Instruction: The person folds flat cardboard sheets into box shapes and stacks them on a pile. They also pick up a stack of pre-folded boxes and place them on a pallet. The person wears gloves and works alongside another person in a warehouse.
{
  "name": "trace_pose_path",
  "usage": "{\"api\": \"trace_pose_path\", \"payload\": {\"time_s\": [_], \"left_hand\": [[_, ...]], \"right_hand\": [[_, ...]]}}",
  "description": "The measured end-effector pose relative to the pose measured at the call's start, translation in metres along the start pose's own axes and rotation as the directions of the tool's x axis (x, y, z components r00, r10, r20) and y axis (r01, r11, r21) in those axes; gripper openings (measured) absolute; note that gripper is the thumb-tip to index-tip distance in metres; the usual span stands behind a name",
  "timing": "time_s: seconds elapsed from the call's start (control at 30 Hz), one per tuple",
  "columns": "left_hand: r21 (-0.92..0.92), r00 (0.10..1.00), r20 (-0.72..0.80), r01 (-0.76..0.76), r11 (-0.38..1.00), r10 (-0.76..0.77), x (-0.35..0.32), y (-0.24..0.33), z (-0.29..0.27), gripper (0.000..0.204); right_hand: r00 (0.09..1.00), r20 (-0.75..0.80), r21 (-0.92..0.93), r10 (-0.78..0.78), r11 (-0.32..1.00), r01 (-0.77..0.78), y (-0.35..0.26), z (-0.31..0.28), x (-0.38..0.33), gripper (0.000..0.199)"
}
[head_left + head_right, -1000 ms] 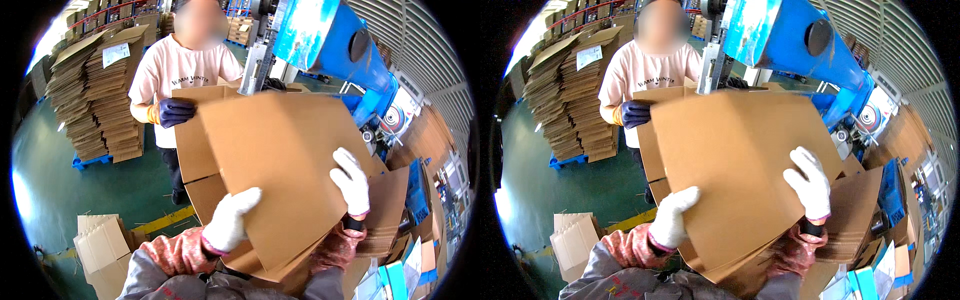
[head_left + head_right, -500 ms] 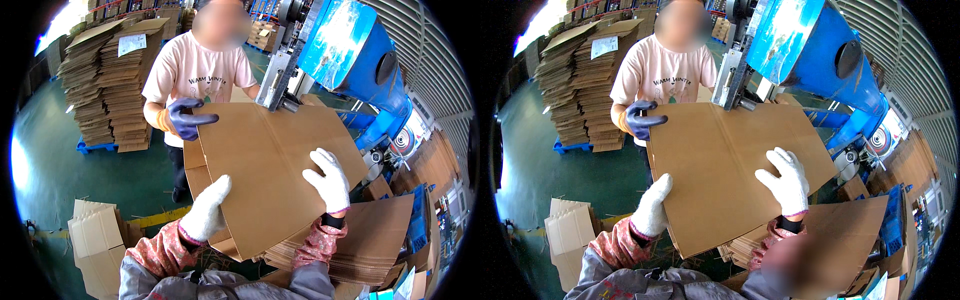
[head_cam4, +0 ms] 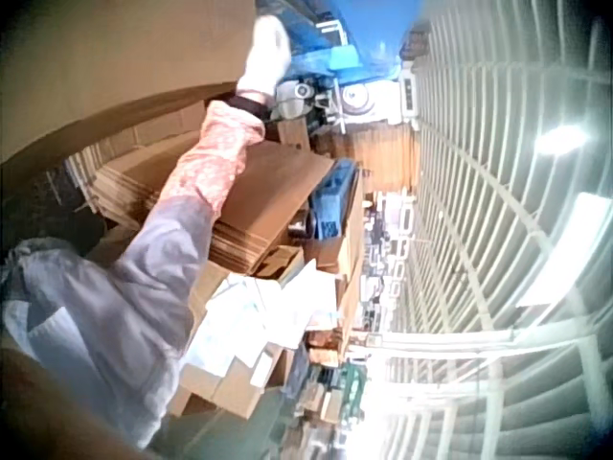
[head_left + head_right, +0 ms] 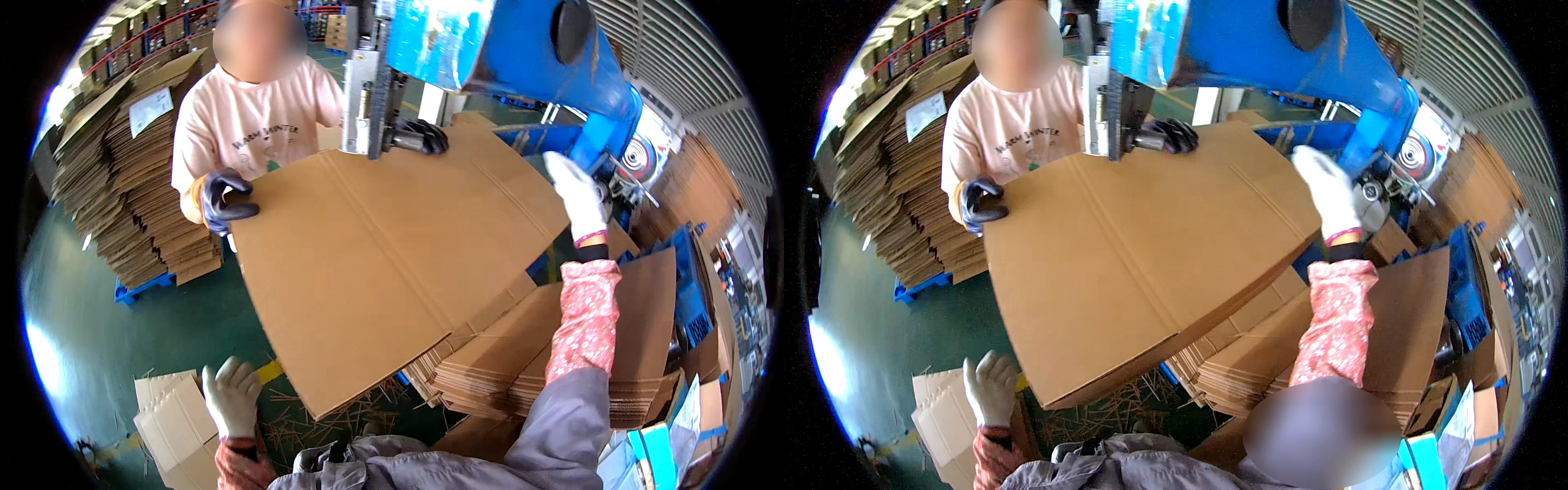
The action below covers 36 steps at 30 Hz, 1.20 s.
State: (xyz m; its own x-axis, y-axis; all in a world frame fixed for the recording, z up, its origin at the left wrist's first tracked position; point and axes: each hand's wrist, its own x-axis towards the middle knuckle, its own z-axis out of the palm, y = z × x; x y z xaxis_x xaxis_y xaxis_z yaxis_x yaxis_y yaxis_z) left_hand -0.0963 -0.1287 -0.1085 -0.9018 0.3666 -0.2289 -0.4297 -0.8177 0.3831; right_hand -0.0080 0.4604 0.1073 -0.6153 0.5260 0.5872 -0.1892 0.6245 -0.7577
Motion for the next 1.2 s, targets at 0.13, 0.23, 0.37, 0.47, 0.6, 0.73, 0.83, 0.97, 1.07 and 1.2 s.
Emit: {"api": "trace_pose_path", "payload": {"time_s": [0.13, 0.23, 0.37, 0.47, 0.6, 0.73, 0.83, 0.97, 1.07, 1.2], "left_hand": [[0.151, 0.862, -0.471, -0.133, 0.980, 0.189, -0.036, 0.010, -0.089, 0.061], [0.120, 0.835, -0.529, -0.099, 0.988, 0.148, -0.041, 0.002, -0.094, 0.059], [0.151, 0.936, -0.349, 0.009, 0.988, 0.045, -0.026, -0.020, -0.085, 0.056], [0.215, 0.971, -0.238, 0.045, 0.976, 0.007, -0.017, -0.040, -0.037, 0.054], [0.436, 0.999, 0.020, -0.052, 0.899, 0.048, -0.018, -0.049, -0.027, 0.054], [0.379, 0.993, -0.010, -0.103, 0.920, 0.116, -0.025, -0.041, -0.066, 0.055], [0.505, 0.978, -0.102, -0.107, 0.856, 0.182, -0.039, -0.042, -0.069, 0.050], [0.917, 0.935, 0.174, -0.269, 0.295, 0.310, -0.052, -0.044, -0.060, 0.045], [0.890, 0.957, 0.077, -0.192, 0.413, 0.279, -0.055, -0.061, -0.030, 0.055], [0.654, 0.998, 0.065, -0.045, 0.755, 0.003, -0.059, -0.065, 0.007, 0.057]], "right_hand": [[0.774, -0.373, 0.307, 0.512, 0.855, -0.417, 0.065, -0.086, -0.006, 0.058], [0.724, -0.315, 0.341, 0.613, 0.786, -0.516, 0.096, -0.097, -0.037, 0.089], [0.673, -0.237, 0.434, 0.700, 0.696, -0.572, 0.135, -0.093, -0.056, 0.098], [0.683, -0.220, 0.447, 0.697, 0.694, -0.565, 0.143, -0.089, -0.061, 0.098], [0.694, -0.176, 0.441, 0.698, 0.686, -0.578, 0.147, -0.095, -0.057, 0.100], [0.712, -0.023, 0.466, 0.702, 0.638, -0.613, 0.140, -0.092, -0.055, 0.096], [0.754, -0.027, 0.401, 0.656, 0.698, -0.593, 0.122, -0.088, -0.048, 0.096], [0.769, -0.096, 0.372, 0.632, 0.739, -0.561, 0.131, -0.091, -0.044, 0.092], [0.750, -0.124, 0.426, 0.650, 0.718, -0.551, 0.130, -0.084, -0.038, 0.091], [0.733, -0.125, 0.412, 0.669, 0.707, -0.575, 0.139, -0.080, -0.028, 0.097]]}}
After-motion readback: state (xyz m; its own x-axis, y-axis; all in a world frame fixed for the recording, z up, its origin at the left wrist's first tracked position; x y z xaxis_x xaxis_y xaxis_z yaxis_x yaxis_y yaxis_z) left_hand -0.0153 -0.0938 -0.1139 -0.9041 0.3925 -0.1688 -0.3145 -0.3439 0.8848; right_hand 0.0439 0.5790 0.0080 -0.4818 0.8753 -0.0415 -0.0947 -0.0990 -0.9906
